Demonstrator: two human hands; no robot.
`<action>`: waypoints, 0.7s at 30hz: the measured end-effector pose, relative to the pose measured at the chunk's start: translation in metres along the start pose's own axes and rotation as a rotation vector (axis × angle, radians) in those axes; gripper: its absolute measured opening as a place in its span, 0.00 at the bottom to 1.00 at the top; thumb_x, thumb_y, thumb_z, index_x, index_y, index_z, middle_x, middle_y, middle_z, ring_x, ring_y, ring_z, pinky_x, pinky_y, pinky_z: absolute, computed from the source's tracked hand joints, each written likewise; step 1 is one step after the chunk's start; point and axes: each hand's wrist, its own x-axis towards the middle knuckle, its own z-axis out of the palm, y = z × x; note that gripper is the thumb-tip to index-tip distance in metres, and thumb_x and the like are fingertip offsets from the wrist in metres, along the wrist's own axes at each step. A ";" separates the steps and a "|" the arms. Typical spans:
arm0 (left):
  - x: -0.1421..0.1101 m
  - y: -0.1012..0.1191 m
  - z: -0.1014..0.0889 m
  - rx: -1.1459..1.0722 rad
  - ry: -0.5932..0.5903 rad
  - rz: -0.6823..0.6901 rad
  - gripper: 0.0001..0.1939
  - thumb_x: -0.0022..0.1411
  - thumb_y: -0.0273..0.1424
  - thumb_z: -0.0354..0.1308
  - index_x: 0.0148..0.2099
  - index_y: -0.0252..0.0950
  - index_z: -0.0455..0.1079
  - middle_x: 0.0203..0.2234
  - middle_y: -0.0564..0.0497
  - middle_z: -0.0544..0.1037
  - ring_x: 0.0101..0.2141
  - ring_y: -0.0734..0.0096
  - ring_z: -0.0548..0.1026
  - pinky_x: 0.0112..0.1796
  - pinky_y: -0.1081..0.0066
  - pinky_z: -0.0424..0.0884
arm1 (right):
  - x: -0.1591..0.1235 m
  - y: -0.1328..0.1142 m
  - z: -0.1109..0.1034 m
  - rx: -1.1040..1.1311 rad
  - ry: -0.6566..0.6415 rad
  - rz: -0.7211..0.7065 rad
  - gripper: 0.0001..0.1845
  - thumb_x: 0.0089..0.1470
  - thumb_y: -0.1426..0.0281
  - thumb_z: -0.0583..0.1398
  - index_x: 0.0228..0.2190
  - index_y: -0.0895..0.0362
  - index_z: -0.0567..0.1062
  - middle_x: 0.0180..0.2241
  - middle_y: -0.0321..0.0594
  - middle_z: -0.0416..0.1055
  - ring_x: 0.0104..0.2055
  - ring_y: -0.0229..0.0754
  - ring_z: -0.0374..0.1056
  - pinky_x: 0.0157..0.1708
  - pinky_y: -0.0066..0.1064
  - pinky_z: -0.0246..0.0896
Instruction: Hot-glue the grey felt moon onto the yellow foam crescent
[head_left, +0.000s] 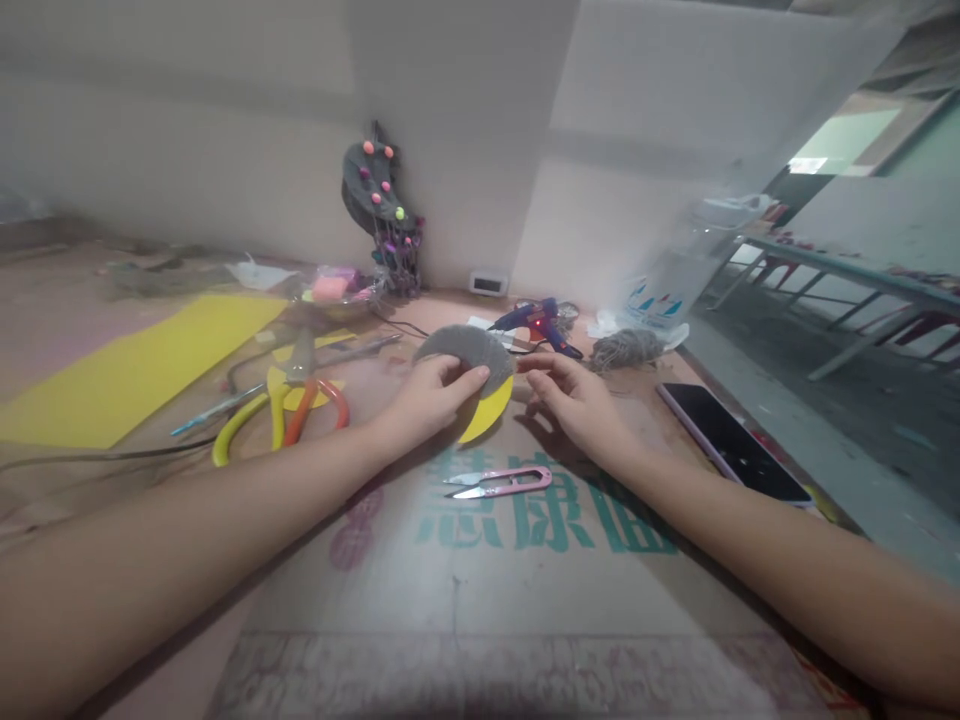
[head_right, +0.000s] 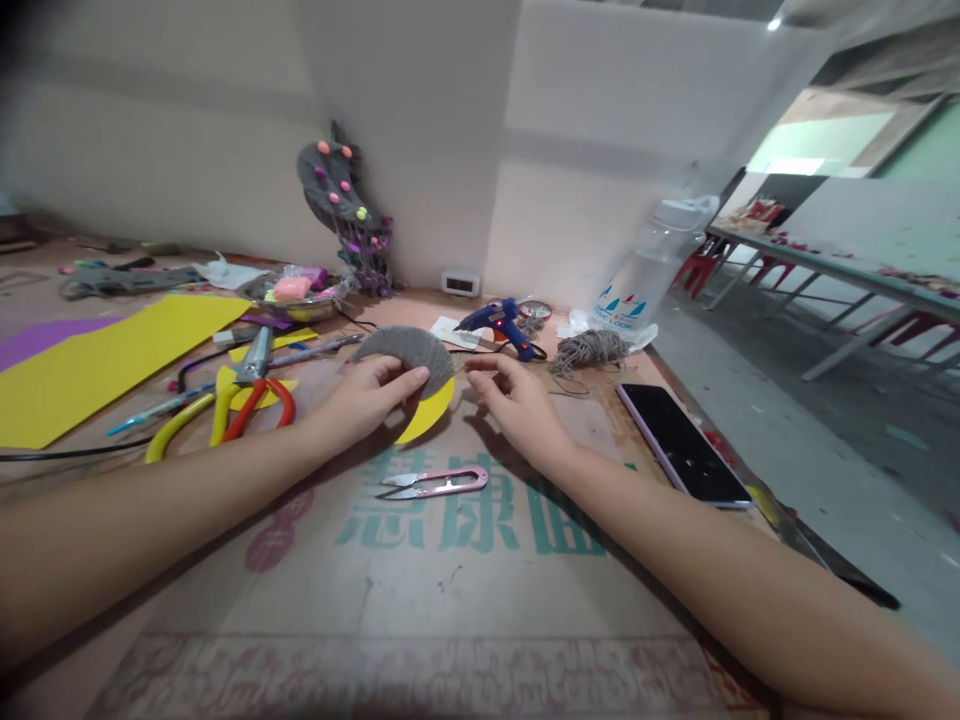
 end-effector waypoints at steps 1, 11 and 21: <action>0.000 -0.001 0.000 0.016 -0.003 0.003 0.21 0.59 0.48 0.52 0.23 0.36 0.65 0.18 0.53 0.70 0.23 0.71 0.67 0.26 0.71 0.60 | 0.000 0.000 0.001 0.011 0.012 -0.009 0.14 0.57 0.61 0.57 0.42 0.54 0.71 0.42 0.41 0.72 0.28 0.37 0.68 0.29 0.31 0.67; -0.002 0.002 0.001 0.081 -0.016 0.014 0.21 0.59 0.48 0.51 0.27 0.35 0.67 0.23 0.51 0.72 0.27 0.68 0.69 0.28 0.70 0.61 | -0.007 -0.002 -0.001 -0.116 0.003 -0.121 0.15 0.59 0.64 0.54 0.48 0.53 0.67 0.45 0.44 0.71 0.31 0.38 0.68 0.31 0.32 0.67; -0.003 0.002 0.001 0.109 -0.005 0.032 0.20 0.58 0.47 0.52 0.26 0.35 0.67 0.23 0.51 0.72 0.26 0.69 0.69 0.28 0.70 0.61 | -0.003 0.000 0.003 0.021 -0.043 -0.073 0.12 0.56 0.64 0.57 0.41 0.53 0.75 0.41 0.40 0.76 0.40 0.42 0.73 0.35 0.33 0.70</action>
